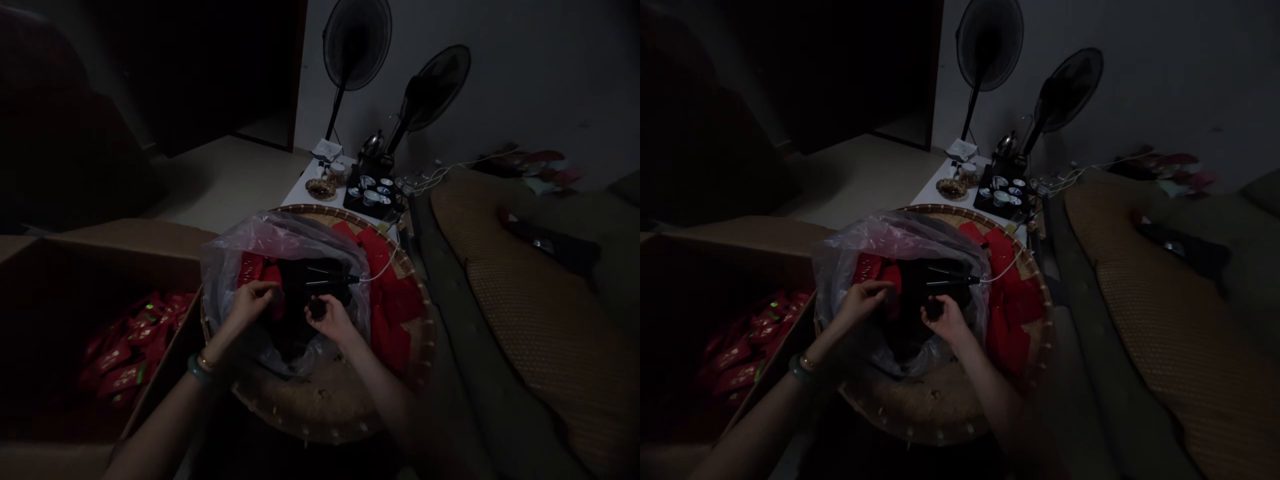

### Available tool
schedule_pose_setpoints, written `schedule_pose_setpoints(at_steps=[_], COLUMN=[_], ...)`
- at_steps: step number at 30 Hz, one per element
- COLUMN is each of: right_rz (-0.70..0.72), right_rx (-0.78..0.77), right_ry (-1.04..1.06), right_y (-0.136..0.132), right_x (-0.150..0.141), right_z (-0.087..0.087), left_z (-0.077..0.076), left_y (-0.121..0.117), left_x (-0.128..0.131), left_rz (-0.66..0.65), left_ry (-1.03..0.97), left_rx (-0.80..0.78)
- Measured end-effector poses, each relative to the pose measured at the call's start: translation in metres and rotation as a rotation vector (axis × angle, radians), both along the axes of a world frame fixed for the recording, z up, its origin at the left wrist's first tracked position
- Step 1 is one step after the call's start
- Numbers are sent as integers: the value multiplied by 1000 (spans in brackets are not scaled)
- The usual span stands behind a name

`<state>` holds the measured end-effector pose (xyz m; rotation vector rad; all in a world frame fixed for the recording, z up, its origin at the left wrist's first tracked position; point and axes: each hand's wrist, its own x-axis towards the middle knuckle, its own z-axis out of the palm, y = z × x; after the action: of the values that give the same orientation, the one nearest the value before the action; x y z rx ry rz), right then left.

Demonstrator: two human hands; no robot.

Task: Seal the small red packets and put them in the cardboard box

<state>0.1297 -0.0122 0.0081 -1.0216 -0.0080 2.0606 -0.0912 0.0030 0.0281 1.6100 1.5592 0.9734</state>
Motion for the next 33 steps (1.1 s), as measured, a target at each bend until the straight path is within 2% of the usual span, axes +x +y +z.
schedule_pose_setpoints(at_steps=[4, 7, 11, 13, 16, 21, 24, 29, 33], right_rz=[-43, -38, -13, 16, 115, 359, 492, 653, 752], right_rx=[11, 32, 44, 71, 165, 368, 454, 509, 560], right_ry=[28, 17, -12, -37, -77, -150, -178, -267, -426], right_y=[-1, -1, -2, -3, -2, 6, 13, 25, 34], right_x=[0, 1, 1, 2, 3, 5, 2, -10, -17], right_z=[7, 6, 1, 3, 20, 64, 82, 85, 84], left_z=[4, 4, -1, -4, -3, 4, 9, 16, 21], left_y=[-1, -2, -2, -3, -4, -5, -6, -9, -11], left_x=[0, 0, 1, 3, 8, 19, 24, 24, 22], left_rz=[-25, -27, -37, -50, -76, -121, -139, -195, -161], left_ry=[12, 33, -63, -104, -103, 35, 82, 52, 95], left_rx=[-48, -83, -119, -150, -162, -132, -117, -125, -99])
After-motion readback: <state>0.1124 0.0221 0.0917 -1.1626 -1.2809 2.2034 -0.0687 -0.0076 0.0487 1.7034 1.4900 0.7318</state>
